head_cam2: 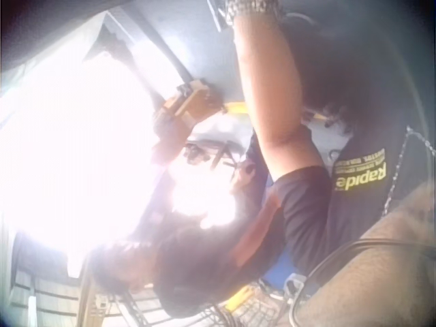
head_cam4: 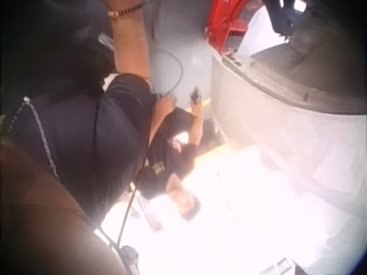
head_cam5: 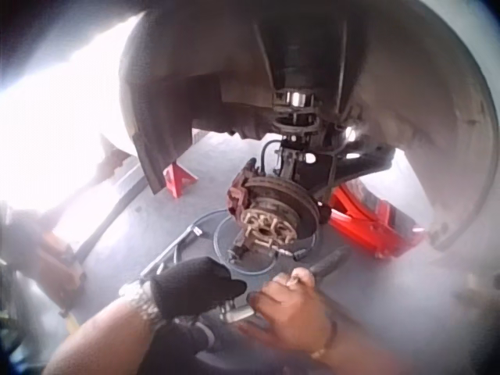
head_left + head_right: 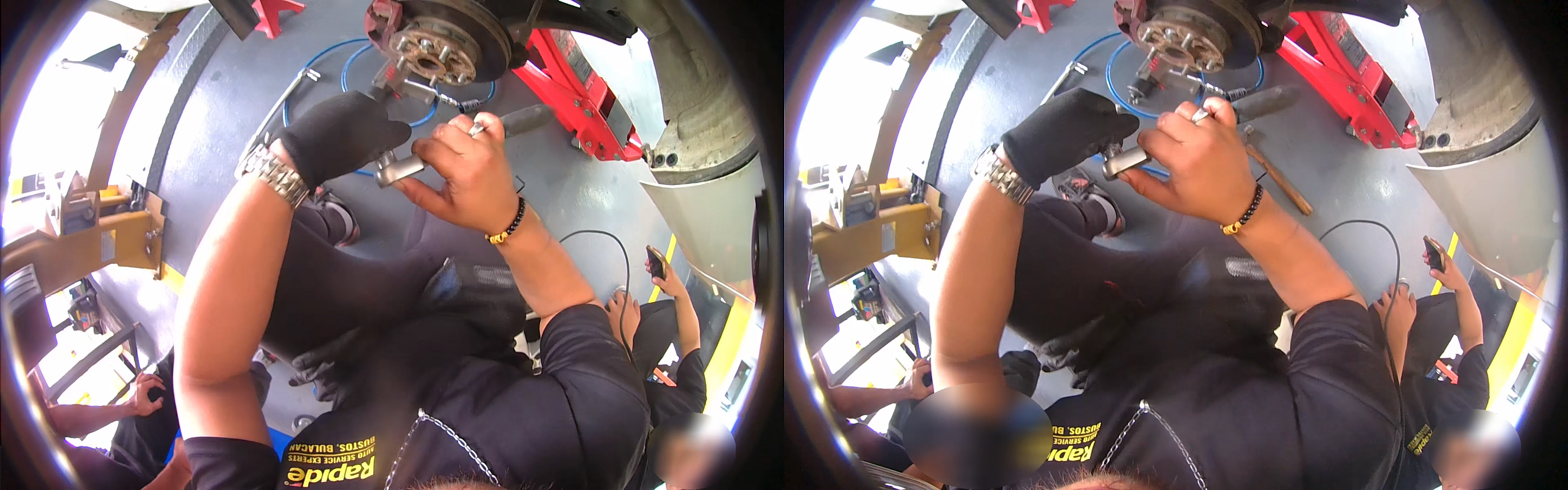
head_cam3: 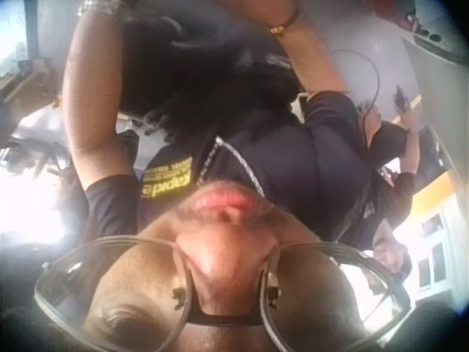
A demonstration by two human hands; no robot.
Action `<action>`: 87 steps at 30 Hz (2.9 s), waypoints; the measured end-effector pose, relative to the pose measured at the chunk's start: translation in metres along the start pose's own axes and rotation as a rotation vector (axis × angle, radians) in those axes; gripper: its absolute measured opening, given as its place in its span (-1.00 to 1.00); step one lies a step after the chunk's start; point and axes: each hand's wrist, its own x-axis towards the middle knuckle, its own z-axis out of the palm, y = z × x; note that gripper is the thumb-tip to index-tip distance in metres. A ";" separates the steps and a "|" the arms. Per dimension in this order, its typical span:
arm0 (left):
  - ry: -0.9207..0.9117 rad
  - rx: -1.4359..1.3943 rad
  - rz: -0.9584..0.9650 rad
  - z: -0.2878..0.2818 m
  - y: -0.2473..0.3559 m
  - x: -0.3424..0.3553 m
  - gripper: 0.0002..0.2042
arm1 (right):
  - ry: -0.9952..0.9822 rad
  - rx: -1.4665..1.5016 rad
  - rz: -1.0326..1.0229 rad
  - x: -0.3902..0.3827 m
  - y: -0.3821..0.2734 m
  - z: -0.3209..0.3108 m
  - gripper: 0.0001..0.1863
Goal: The person removes a brake caliper, uses a hammer to tap the rotor, then reinstalls the caliper and tightens bolts with a pneumatic impact wrench. The person also handles washers and bolts by hand while working on the wheel hub assembly.
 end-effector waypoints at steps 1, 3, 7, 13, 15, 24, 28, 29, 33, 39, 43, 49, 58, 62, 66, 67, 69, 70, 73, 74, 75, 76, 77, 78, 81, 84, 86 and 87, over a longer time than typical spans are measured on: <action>-0.109 0.026 0.012 0.009 -0.002 -0.003 -0.66 | -0.019 -0.019 -0.010 -0.001 -0.004 -0.002 -0.65; -0.120 0.000 0.029 0.013 0.000 0.003 -0.70 | -0.092 0.033 0.031 -0.008 -0.004 -0.002 -0.66; 0.051 -0.062 0.103 0.026 -0.002 0.016 -0.69 | -0.224 0.598 0.295 -0.033 0.015 0.024 -0.64; -0.125 -0.752 -0.595 0.048 -0.016 0.049 -0.64 | -0.240 0.422 0.724 -0.049 0.067 0.081 -0.56; -0.265 -0.607 -0.470 0.080 -0.038 0.068 -0.63 | -0.218 0.250 0.632 -0.052 0.091 0.096 -0.58; 0.390 -1.687 -0.702 0.178 -0.029 0.109 -0.59 | -0.139 -0.023 0.432 -0.049 0.138 0.103 -0.65; 0.523 -0.906 -0.494 0.185 -0.036 0.119 -0.76 | -0.093 0.041 0.525 -0.047 0.134 0.100 -0.64; 0.563 -0.623 -0.475 0.182 -0.036 0.122 -0.78 | -0.067 0.065 0.573 -0.047 0.129 0.097 -0.65; 0.556 -0.515 -0.800 0.185 -0.035 0.135 -0.74 | -0.056 -0.166 0.552 -0.037 0.105 0.080 -0.72; 0.794 -0.845 -1.005 0.184 -0.039 0.152 -0.68 | -0.142 -0.254 0.572 -0.021 0.097 0.071 -0.85; 0.546 -1.620 -0.979 0.178 -0.038 0.141 -0.71 | -0.158 -0.211 0.616 -0.027 0.107 0.069 -0.79; 0.313 -1.296 -0.503 0.186 -0.076 0.110 -0.61 | -0.103 -0.119 0.575 -0.026 0.109 0.075 -0.73; -0.157 -1.148 -0.451 0.234 -0.048 0.064 -0.69 | -0.306 -0.072 0.442 -0.086 0.108 0.103 -0.69; -0.323 -1.444 -0.809 0.299 -0.041 0.042 -0.74 | -0.508 0.009 0.320 -0.130 0.097 0.126 -0.65; -0.267 -0.958 -0.998 0.363 -0.070 -0.001 -0.65 | -0.577 0.260 0.224 -0.152 0.096 0.143 -0.69; -0.175 -0.757 -1.024 0.378 -0.078 -0.015 -0.62 | -0.602 0.297 0.317 -0.149 0.093 0.146 -0.68; 0.072 -0.569 -1.376 0.399 -0.092 -0.034 -0.55 | -0.650 0.357 0.499 -0.132 0.090 0.145 -0.67; 0.163 -0.630 -1.569 0.404 -0.096 -0.041 -0.52 | -0.658 0.365 0.529 -0.133 0.091 0.149 -0.65; 0.286 -0.949 -1.784 0.337 -0.088 -0.012 -0.49 | -0.635 0.271 0.557 -0.150 0.107 0.148 -0.64; 0.151 -0.801 -1.795 0.302 -0.080 -0.011 -0.55 | -0.624 0.270 0.537 -0.148 0.107 0.148 -0.64; 0.203 -0.709 -1.848 0.303 -0.084 -0.023 -0.56 | -0.609 0.280 0.523 -0.146 0.104 0.150 -0.64; 0.252 -0.616 -1.893 0.306 -0.093 -0.032 -0.57 | -0.593 0.286 0.513 -0.143 0.101 0.152 -0.64; 0.300 -0.523 -1.936 0.310 -0.103 -0.042 -0.58 | -0.578 0.290 0.502 -0.141 0.099 0.155 -0.64; 0.270 -0.438 -1.950 0.298 -0.116 -0.052 -0.59 | -0.583 0.285 0.499 -0.143 0.100 0.156 -0.65; 0.066 -0.128 -1.884 0.270 -0.157 -0.097 -0.61 | -0.558 0.265 0.471 -0.144 0.102 0.161 -0.66; -0.052 -0.434 -1.991 0.256 -0.179 -0.110 -0.70 | -0.520 0.241 0.473 -0.148 0.102 0.158 -0.68; 0.222 -0.456 -2.125 0.302 -0.185 -0.151 -0.72 | -0.499 0.279 0.408 -0.149 0.096 0.166 -0.70; 0.365 -0.444 -2.182 0.328 -0.192 -0.178 -0.72 | -0.524 0.298 0.398 -0.149 0.096 0.166 -0.70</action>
